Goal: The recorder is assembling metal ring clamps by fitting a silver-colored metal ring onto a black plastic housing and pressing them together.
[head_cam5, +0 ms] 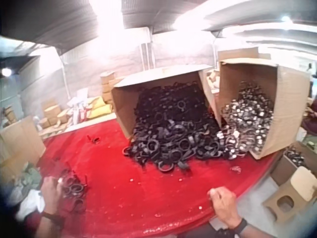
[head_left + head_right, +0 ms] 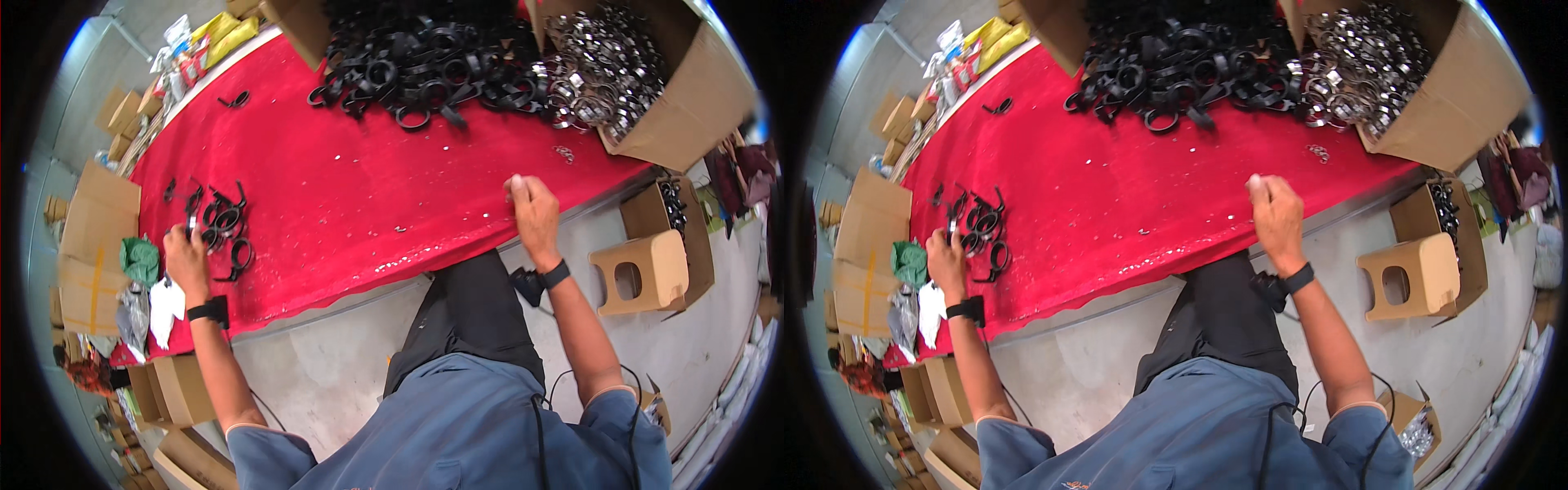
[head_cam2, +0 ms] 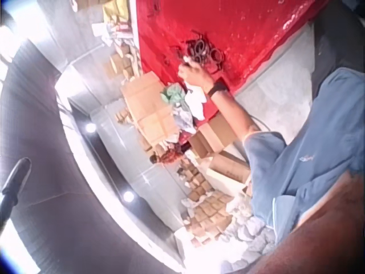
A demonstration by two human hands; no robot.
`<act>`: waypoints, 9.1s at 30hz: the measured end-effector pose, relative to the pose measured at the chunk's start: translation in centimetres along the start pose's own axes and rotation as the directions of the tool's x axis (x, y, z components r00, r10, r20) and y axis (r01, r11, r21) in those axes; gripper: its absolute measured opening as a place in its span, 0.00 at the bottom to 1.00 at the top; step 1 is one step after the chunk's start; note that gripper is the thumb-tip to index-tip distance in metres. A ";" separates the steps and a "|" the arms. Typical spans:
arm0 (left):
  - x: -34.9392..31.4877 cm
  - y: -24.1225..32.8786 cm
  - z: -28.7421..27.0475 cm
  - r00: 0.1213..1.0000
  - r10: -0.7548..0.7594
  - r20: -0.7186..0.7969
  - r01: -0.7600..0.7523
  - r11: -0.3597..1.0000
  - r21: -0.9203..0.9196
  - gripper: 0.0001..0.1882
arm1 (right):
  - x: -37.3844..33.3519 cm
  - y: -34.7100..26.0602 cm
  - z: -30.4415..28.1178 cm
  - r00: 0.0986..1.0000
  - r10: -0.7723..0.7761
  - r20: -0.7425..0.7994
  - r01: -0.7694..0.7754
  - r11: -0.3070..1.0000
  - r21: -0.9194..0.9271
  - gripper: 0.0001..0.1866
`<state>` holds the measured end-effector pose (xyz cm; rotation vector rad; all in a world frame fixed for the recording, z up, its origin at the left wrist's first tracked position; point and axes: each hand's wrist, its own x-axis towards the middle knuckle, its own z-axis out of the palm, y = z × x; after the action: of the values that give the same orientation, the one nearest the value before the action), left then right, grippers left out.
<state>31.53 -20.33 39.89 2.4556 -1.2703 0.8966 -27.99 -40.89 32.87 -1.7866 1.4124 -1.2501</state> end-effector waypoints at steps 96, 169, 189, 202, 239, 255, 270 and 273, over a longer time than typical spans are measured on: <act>-12.9 31.5 -9.4 0.570 0.524 0.632 0.805 -0.203 -0.558 0.10 | -5.9 -7.6 -1.4 0.689 0.055 0.722 -0.617 0.567 0.546 0.19; -18.1 30.2 -9.5 0.473 0.743 0.474 0.867 -0.486 -0.104 0.47 | -7.9 -7.6 -1.7 0.752 -0.120 0.648 -0.434 0.650 0.624 0.43; -18.5 30.3 -9.1 0.320 0.709 0.628 0.939 -0.324 -0.113 0.37 | -8.7 -5.8 -3.1 0.680 0.139 0.720 -0.724 0.282 0.629 0.35; -19.0 30.2 -8.3 0.475 0.734 0.486 0.880 -0.406 -0.247 0.38 | -10.5 -6.2 -1.2 0.829 -0.151 0.538 -0.099 0.908 0.407 0.43; -18.2 30.2 -9.8 0.543 0.653 0.528 0.839 -0.399 -0.370 0.42 | -11.8 -6.5 1.5 0.793 -0.486 0.367 0.411 0.871 0.268 0.41; -18.7 32.3 -11.5 0.813 0.476 0.335 0.474 -0.208 -0.855 0.22 | -9.5 -7.8 3.3 0.992 0.031 0.122 -0.071 0.938 0.340 0.28; -18.3 35.3 -8.8 0.983 0.104 -0.149 -0.174 0.302 -0.937 0.24 | -8.4 -9.1 5.1 0.995 0.015 -0.099 0.017 0.949 0.314 0.32; -17.7 35.3 -9.6 0.980 0.158 -0.118 -0.160 0.287 -0.944 0.21 | -8.2 -9.5 5.1 0.987 0.060 -0.152 -0.029 0.979 0.202 0.33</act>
<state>-8.38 -25.26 34.07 1.3230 -1.4430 0.0062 -19.35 -30.93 35.91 -1.5430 1.3494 -1.4804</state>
